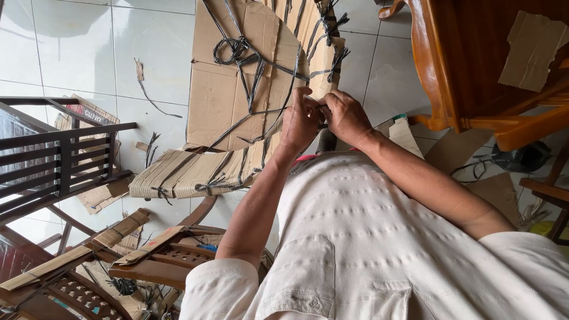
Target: Wrapping a curved wooden furniture frame with cardboard and securing it with plastic ties for protection during transport.
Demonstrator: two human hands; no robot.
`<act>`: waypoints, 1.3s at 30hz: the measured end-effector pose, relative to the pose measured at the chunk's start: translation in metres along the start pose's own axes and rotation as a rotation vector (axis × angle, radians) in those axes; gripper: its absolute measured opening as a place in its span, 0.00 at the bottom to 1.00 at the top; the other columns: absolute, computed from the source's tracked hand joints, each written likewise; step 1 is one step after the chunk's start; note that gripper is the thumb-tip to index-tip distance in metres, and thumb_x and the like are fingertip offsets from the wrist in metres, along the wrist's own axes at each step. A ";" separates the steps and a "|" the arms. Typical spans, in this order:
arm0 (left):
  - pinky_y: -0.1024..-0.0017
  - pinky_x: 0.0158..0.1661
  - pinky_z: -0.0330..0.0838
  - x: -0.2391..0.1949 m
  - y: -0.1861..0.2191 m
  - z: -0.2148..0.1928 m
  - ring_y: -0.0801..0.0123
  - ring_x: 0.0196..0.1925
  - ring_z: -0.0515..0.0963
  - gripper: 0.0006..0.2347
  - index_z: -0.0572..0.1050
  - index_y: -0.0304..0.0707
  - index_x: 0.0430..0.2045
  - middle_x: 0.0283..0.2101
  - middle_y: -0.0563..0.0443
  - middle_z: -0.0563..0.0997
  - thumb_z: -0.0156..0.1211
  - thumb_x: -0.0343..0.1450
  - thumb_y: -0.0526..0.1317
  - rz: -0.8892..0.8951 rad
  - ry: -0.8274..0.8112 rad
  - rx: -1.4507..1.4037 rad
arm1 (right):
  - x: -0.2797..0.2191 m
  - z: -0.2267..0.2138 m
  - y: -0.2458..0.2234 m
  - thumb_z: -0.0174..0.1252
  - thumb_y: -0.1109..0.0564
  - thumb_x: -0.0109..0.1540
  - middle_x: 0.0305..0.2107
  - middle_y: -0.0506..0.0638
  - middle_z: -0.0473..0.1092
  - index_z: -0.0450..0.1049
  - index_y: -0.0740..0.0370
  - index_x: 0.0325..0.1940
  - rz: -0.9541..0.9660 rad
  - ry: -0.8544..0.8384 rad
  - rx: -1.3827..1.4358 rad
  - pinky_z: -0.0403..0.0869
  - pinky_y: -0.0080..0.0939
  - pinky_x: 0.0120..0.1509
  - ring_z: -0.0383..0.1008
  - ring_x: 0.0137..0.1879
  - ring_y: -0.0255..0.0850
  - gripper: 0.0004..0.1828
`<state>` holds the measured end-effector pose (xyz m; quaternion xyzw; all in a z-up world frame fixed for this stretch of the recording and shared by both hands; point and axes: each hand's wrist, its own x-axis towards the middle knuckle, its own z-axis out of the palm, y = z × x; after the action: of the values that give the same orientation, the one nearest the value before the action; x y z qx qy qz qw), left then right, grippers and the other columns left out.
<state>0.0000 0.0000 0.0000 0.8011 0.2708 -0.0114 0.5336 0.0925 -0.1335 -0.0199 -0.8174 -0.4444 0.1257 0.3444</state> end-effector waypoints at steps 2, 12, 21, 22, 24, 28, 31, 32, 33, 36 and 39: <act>0.49 0.46 0.79 0.000 -0.002 0.001 0.43 0.45 0.84 0.19 0.59 0.46 0.51 0.37 0.43 0.85 0.56 0.69 0.32 0.036 -0.003 0.063 | 0.000 -0.003 -0.002 0.63 0.66 0.62 0.31 0.59 0.73 0.76 0.62 0.41 0.012 -0.014 0.007 0.76 0.54 0.46 0.78 0.43 0.60 0.04; 0.58 0.38 0.77 0.007 -0.039 0.011 0.50 0.37 0.81 0.06 0.69 0.47 0.32 0.29 0.47 0.76 0.58 0.69 0.33 0.364 0.184 0.299 | 0.006 -0.002 0.014 0.59 0.61 0.67 0.31 0.59 0.74 0.78 0.61 0.40 0.285 -0.176 0.269 0.73 0.58 0.47 0.77 0.46 0.63 0.03; 0.65 0.38 0.76 -0.002 -0.066 0.039 0.59 0.39 0.80 0.07 0.76 0.50 0.36 0.33 0.53 0.77 0.64 0.67 0.41 0.484 0.435 0.458 | 0.009 -0.008 0.006 0.58 0.58 0.68 0.32 0.61 0.76 0.79 0.60 0.42 0.423 -0.203 0.290 0.73 0.60 0.48 0.78 0.46 0.64 0.06; 0.65 0.38 0.76 -0.002 -0.065 0.038 0.59 0.39 0.80 0.07 0.76 0.50 0.36 0.33 0.53 0.77 0.64 0.67 0.41 0.484 0.435 0.459 | 0.010 -0.007 0.007 0.58 0.58 0.68 0.32 0.61 0.76 0.79 0.60 0.42 0.422 -0.203 0.291 0.73 0.60 0.48 0.78 0.46 0.64 0.06; 0.64 0.38 0.75 -0.002 -0.062 0.035 0.57 0.37 0.80 0.05 0.75 0.48 0.34 0.31 0.51 0.76 0.63 0.68 0.39 0.509 0.416 0.498 | 0.012 -0.006 0.010 0.58 0.58 0.67 0.29 0.60 0.76 0.80 0.60 0.42 0.455 -0.210 0.326 0.74 0.56 0.45 0.79 0.41 0.59 0.06; 0.66 0.37 0.74 0.002 -0.072 0.040 0.58 0.37 0.81 0.04 0.76 0.49 0.34 0.30 0.52 0.76 0.63 0.69 0.40 0.523 0.429 0.547 | 0.012 -0.004 0.011 0.59 0.58 0.67 0.27 0.58 0.76 0.80 0.59 0.42 0.473 -0.205 0.332 0.74 0.53 0.43 0.78 0.38 0.54 0.06; 0.66 0.36 0.74 0.001 -0.069 0.036 0.58 0.36 0.80 0.02 0.76 0.49 0.32 0.29 0.52 0.75 0.61 0.70 0.39 0.537 0.434 0.541 | 0.011 -0.002 0.009 0.61 0.57 0.66 0.22 0.51 0.73 0.81 0.57 0.40 0.508 -0.177 0.350 0.73 0.45 0.40 0.76 0.33 0.44 0.04; 0.66 0.35 0.73 0.002 -0.069 0.036 0.59 0.36 0.80 0.02 0.76 0.49 0.31 0.29 0.53 0.75 0.62 0.69 0.39 0.534 0.437 0.544 | 0.011 -0.003 0.007 0.62 0.57 0.65 0.22 0.52 0.73 0.81 0.58 0.40 0.512 -0.160 0.348 0.73 0.45 0.39 0.75 0.32 0.43 0.04; 0.66 0.35 0.73 0.003 -0.070 0.036 0.59 0.36 0.80 0.02 0.75 0.50 0.30 0.29 0.53 0.75 0.62 0.68 0.39 0.532 0.440 0.546 | 0.011 -0.003 0.006 0.62 0.57 0.65 0.22 0.53 0.73 0.81 0.58 0.40 0.517 -0.143 0.347 0.72 0.45 0.37 0.74 0.31 0.42 0.04; 0.66 0.37 0.73 0.000 -0.064 0.030 0.60 0.36 0.80 0.03 0.75 0.50 0.28 0.28 0.53 0.75 0.63 0.65 0.39 0.510 0.432 0.554 | 0.005 -0.001 0.016 0.65 0.55 0.65 0.24 0.55 0.75 0.81 0.59 0.40 0.516 -0.076 0.300 0.74 0.48 0.37 0.77 0.34 0.48 0.06; 0.65 0.37 0.72 -0.001 -0.064 0.025 0.60 0.35 0.80 0.03 0.74 0.49 0.26 0.27 0.54 0.75 0.62 0.65 0.39 0.491 0.416 0.564 | -0.007 0.002 0.036 0.63 0.55 0.68 0.25 0.56 0.75 0.80 0.60 0.41 0.517 -0.058 0.252 0.74 0.49 0.38 0.78 0.35 0.51 0.06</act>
<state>-0.0231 -0.0042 -0.0650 0.9416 0.1601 0.2043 0.2144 0.1108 -0.1515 -0.0460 -0.8504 -0.2117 0.2870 0.3869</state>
